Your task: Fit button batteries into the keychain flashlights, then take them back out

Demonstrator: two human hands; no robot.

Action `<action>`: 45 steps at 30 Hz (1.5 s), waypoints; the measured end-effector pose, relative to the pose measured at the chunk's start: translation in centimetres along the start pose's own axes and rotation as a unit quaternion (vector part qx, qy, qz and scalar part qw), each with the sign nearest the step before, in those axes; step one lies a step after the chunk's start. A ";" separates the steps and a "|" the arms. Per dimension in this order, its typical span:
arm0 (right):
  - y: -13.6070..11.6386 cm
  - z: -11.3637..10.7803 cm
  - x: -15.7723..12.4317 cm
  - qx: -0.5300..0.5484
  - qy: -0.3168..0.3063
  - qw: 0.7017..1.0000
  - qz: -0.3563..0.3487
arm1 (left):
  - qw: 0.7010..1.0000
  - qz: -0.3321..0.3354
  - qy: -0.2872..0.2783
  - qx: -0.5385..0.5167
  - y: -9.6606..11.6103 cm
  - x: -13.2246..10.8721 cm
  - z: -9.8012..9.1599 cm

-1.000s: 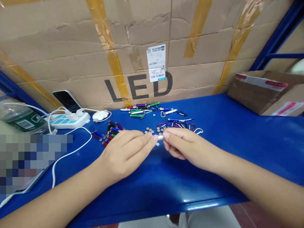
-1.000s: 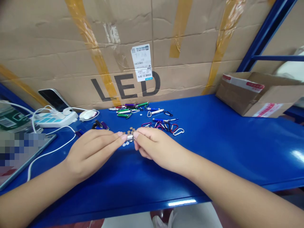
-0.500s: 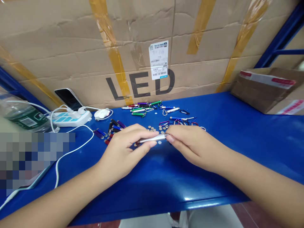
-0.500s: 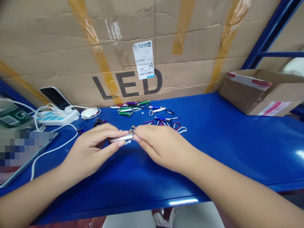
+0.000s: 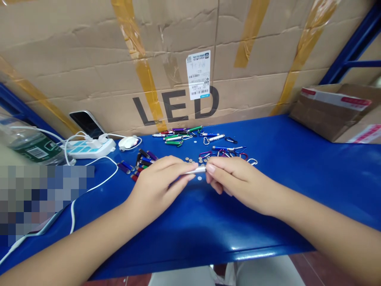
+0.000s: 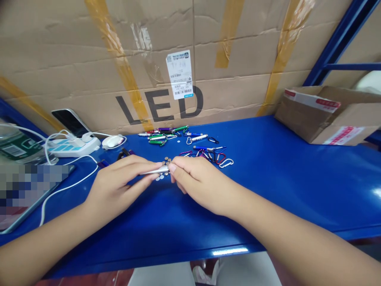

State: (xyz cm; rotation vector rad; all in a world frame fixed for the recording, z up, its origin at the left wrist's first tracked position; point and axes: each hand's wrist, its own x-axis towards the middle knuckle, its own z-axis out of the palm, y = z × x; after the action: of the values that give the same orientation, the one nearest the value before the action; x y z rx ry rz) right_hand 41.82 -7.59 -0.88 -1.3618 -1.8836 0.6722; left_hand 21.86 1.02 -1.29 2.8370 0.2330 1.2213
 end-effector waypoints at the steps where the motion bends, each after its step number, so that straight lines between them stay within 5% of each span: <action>1: 0.2 -0.7 0.1 -0.038 0.000 0.999 -0.007 | 0.999 -0.039 -0.010 -0.022 0.0 0.1 0.0; 5: 2.4 -5.5 -0.2 -0.243 0.046 0.967 0.061 | 0.974 -0.198 -0.033 -0.104 -0.3 0.4 0.0; 8: 5.2 -8.9 -0.9 -0.296 -0.025 0.946 0.129 | 0.956 -0.255 -0.040 -0.143 -0.7 0.2 0.1; 11: 7.0 -10.1 -1.3 -0.288 -0.092 0.940 0.161 | 0.952 -0.259 -0.053 -0.152 -0.9 0.1 0.1; 21: 5.7 -8.7 -0.7 -0.317 -0.160 0.898 0.259 | 0.960 -0.237 -0.056 -0.140 -0.5 0.4 -0.1; 26: 4.3 -8.0 -0.3 -0.257 -0.066 0.943 0.200 | 0.956 -0.243 -0.055 -0.153 -0.7 0.2 0.1; 30: 2.8 -5.3 0.6 -0.079 -0.005 0.988 0.129 | 0.917 -0.277 -0.051 -0.283 -0.7 -0.4 1.4; 32: 2.3 -3.6 1.1 -0.006 0.008 0.996 0.086 | 0.904 -0.279 -0.032 -0.323 -0.5 -0.8 2.1; 35: 1.7 -1.6 1.5 0.064 0.010 0.995 0.081 | 0.923 -0.276 -0.026 -0.266 0.1 -0.9 2.5; 40: 0.8 -0.1 1.7 0.008 0.032 0.998 0.048 | 0.950 -0.253 -0.099 -0.153 1.1 0.2 1.7; 45: 0.6 0.2 1.6 -0.100 0.052 0.994 0.004 | 0.972 -0.196 -0.084 -0.094 0.6 0.9 1.5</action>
State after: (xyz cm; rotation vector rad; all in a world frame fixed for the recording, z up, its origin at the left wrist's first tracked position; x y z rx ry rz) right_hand 41.69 -5.90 -1.07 -1.5006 -1.9023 0.4158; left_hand 23.60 0.55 -1.63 2.5468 0.6018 0.8689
